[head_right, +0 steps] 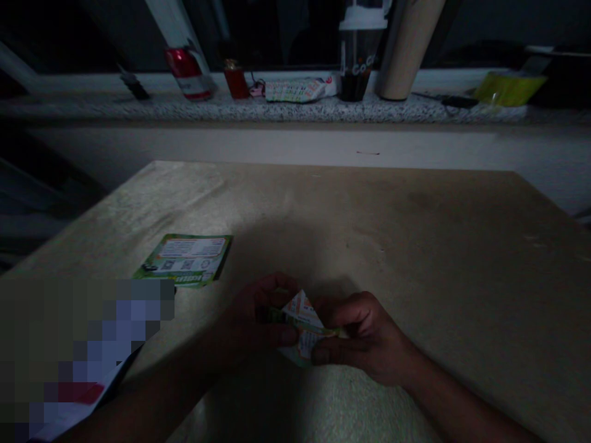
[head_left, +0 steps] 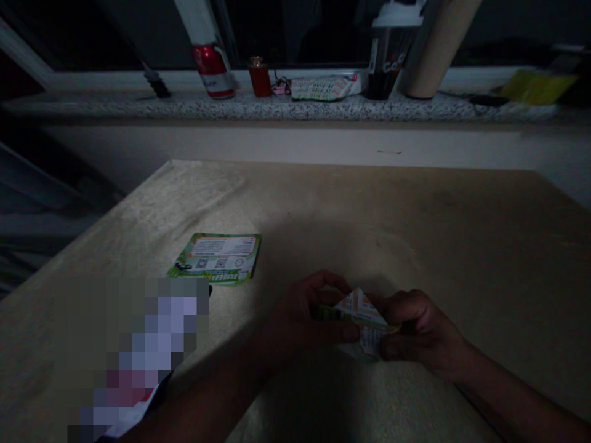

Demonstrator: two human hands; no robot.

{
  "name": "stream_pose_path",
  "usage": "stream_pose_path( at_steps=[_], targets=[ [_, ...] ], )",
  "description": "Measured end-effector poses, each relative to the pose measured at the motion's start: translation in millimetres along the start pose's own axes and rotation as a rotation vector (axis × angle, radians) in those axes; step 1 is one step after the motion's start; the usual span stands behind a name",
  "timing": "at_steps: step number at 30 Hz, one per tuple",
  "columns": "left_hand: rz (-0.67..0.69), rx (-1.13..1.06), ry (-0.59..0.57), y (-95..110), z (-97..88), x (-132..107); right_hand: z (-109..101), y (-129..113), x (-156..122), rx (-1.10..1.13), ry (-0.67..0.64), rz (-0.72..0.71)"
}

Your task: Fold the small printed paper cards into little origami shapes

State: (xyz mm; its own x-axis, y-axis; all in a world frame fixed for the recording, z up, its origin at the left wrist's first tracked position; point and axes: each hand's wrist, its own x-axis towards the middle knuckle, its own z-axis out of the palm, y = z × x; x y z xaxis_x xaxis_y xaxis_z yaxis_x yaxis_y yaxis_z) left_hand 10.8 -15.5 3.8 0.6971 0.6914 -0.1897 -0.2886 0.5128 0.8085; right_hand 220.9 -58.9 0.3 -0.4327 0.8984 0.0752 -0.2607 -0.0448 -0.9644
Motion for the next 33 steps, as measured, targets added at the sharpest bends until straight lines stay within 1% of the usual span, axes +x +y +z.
stream_pose_path(
  at_steps=[3,5,8,10,14,17,19,21,24,27,30,33],
  targets=[
    [0.033,-0.018,-0.004,1,-1.9,0,-1,1,-1,0.004,0.039,0.053],
    [0.047,-0.026,-0.009,2,-2.7,0,-1,2,-2,0.015,0.06,0.042],
    [0.042,-0.018,-0.021,3,-3.0,-1,0,2,-2,0.04,0.04,0.009],
    [0.027,-0.026,-0.017,3,-3.5,-2,0,1,-2,0.036,0.033,0.029],
    [0.041,-0.021,0.001,2,-5.3,-2,-1,2,-2,-0.014,0.083,0.063],
    [0.044,-0.032,-0.024,2,-6.0,-2,-2,2,-3,0.004,0.061,0.041],
    [0.038,-0.005,-0.026,3,-5.6,-2,-3,2,-5,-0.009,0.047,0.054],
    [0.044,0.055,0.008,3,-4.2,-2,-3,0,-5,-0.061,0.054,0.083],
    [0.062,0.188,0.108,3,-0.2,-2,0,-1,-5,-0.201,0.054,0.106],
    [0.024,0.28,0.178,1,3.7,-2,3,-2,-3,-0.333,0.049,0.038],
    [-0.043,0.281,0.215,0,4.2,-1,3,-2,-3,-0.379,0.079,-0.051],
    [-0.042,0.285,0.266,0,2.3,0,0,0,-4,-0.399,0.123,-0.033]
  ],
)
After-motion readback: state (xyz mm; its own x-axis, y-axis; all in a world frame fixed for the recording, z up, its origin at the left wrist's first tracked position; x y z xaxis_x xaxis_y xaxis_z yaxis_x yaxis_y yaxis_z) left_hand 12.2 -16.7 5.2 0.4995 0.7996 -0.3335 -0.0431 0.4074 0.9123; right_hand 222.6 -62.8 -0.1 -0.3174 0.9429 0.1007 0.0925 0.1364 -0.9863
